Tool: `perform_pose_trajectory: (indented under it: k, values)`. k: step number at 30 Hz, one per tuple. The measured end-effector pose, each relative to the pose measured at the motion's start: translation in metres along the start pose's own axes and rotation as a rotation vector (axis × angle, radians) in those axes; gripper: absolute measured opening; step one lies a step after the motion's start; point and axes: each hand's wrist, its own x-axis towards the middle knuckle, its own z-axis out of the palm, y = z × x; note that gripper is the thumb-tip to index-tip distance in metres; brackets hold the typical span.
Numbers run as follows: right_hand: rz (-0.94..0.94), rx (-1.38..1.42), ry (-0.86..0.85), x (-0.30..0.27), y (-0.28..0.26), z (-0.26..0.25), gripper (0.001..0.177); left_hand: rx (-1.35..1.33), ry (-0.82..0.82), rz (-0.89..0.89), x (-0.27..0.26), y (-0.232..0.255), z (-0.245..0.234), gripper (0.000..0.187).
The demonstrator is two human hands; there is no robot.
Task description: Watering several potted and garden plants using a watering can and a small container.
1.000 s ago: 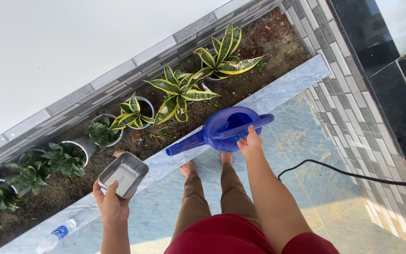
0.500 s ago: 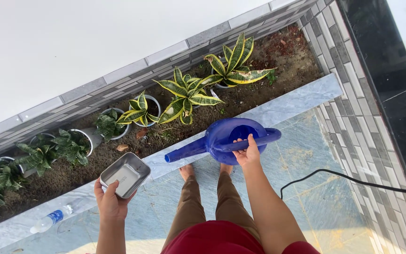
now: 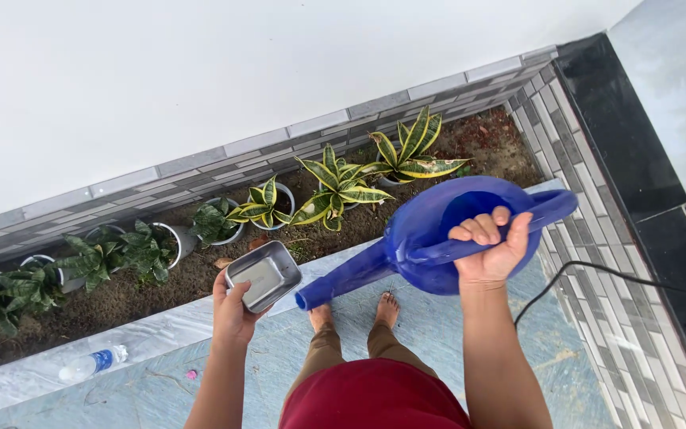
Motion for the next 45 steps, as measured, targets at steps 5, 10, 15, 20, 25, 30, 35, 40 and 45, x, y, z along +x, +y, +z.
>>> perform_pose_trajectory:
  k: [5,10,15,20,25,30,35,40,45]
  values:
    - [0.000,-0.198,-0.235,-0.001,-0.009,0.041,0.049,0.031,-0.085,-0.048,-0.006,0.000,0.008,0.054]
    - [-0.087,-0.454,-0.218,-0.002,0.003,0.088,0.047,0.019,-0.152,-0.079,-0.008,-0.016,0.009,0.046]
    - [-0.094,-0.572,-0.263,0.003,0.011,0.106,0.046,0.006,-0.244,-0.064,-0.017,-0.029,0.021,0.042]
    - [-0.130,-0.638,-0.237,0.000,0.022,0.116,0.047,-0.077,-0.269,-0.103,-0.035,-0.025,0.031,0.042]
    - [-0.149,-0.671,-0.251,-0.004,0.035,0.127,0.046,-0.089,-0.265,-0.091,-0.038,-0.022,0.029,0.042]
    - [-0.216,-0.744,-0.277,-0.007,0.046,0.137,0.046,-0.106,-0.268,-0.066,-0.042,-0.015,0.025,0.043]
    - [-0.220,-0.814,-0.298,-0.010,0.058,0.151,0.046,-0.063,-0.219,-0.096,-0.045,-0.013,0.028,0.043]
    - [-0.247,-0.861,-0.323,-0.010,0.057,0.157,0.046,-0.095,-0.235,-0.116,-0.045,-0.013,0.028,0.046]
    - [-0.272,-0.858,-0.330,-0.009,0.058,0.162,0.049,-0.119,-0.232,-0.122,-0.050,-0.006,0.028,0.047]
